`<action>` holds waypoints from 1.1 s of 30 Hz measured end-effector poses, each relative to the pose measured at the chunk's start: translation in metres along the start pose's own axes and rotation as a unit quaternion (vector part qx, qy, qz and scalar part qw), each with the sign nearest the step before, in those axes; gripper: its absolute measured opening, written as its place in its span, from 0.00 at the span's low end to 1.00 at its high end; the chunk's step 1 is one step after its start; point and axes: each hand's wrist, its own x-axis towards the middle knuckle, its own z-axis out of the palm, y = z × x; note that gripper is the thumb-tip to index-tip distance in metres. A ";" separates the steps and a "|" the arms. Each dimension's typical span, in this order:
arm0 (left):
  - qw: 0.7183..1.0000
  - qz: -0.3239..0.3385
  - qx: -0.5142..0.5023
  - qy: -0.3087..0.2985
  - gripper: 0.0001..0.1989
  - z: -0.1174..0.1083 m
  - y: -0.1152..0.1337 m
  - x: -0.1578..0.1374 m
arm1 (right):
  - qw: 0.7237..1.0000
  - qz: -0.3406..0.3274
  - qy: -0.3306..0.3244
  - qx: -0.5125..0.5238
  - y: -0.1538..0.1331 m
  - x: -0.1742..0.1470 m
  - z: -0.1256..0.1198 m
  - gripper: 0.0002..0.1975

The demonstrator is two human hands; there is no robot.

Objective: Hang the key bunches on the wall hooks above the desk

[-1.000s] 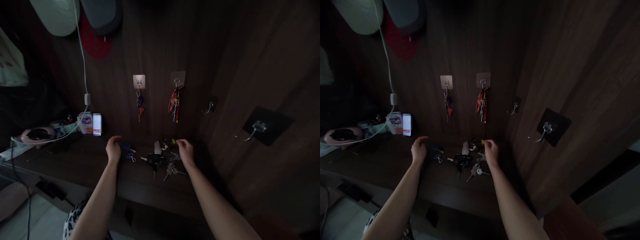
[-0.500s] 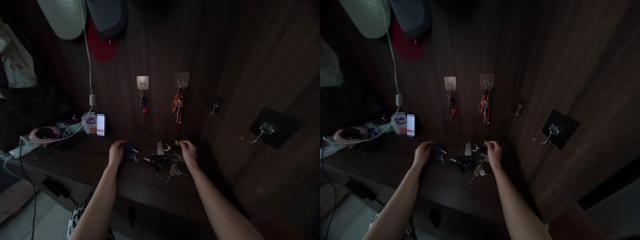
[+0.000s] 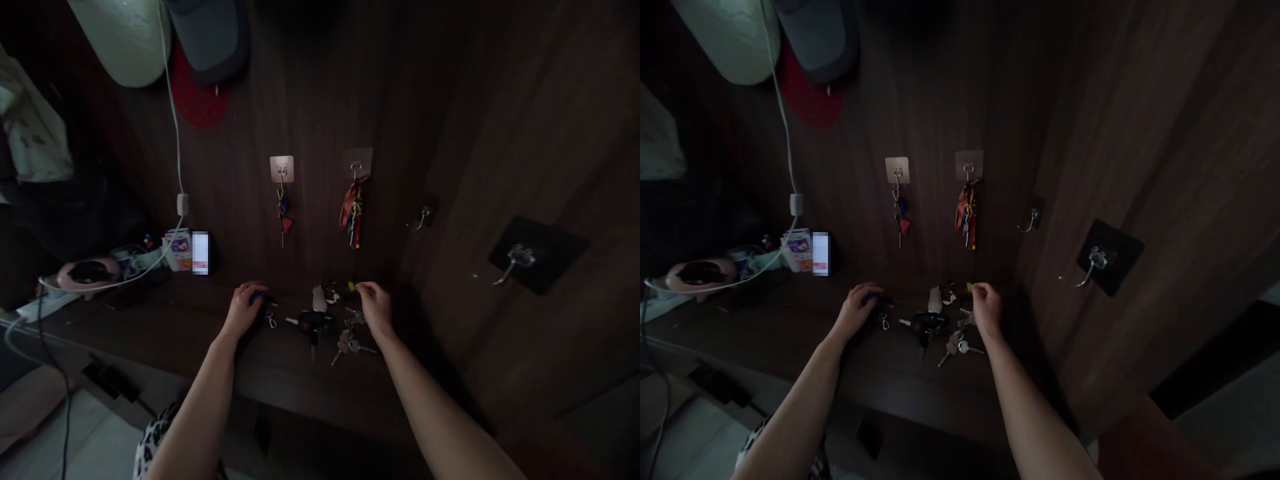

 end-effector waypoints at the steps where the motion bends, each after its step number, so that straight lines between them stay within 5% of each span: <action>1: 1.000 0.003 -0.008 -0.010 0.13 -0.002 0.003 0.000 | 1.000 0.001 0.000 -0.001 0.000 0.000 0.000 0.13; 7: 0.982 0.016 -0.010 -0.186 0.12 -0.008 0.013 -0.006 | 1.000 -0.004 0.000 0.002 0.002 0.001 0.001 0.13; 12: 0.977 0.025 -0.012 -0.212 0.12 -0.004 0.011 -0.010 | 1.000 -0.004 -0.006 -0.010 0.005 0.001 0.001 0.13; 17: 0.988 0.029 -0.049 -0.146 0.07 0.003 0.008 -0.008 | 1.000 -0.013 -0.002 -0.017 0.003 0.000 0.000 0.14; 20: 0.990 0.015 -0.130 -0.047 0.07 0.005 0.012 -0.002 | 0.999 -0.014 -0.001 -0.037 0.002 -0.001 0.001 0.14; 24: 0.952 -0.058 -0.285 0.092 0.12 0.002 0.027 0.013 | 0.998 -0.014 -0.013 -0.062 0.002 -0.002 0.003 0.14; 33: 0.891 -0.103 -0.425 0.123 0.21 -0.010 0.056 0.057 | 0.997 -0.016 -0.026 -0.067 0.003 -0.002 0.004 0.14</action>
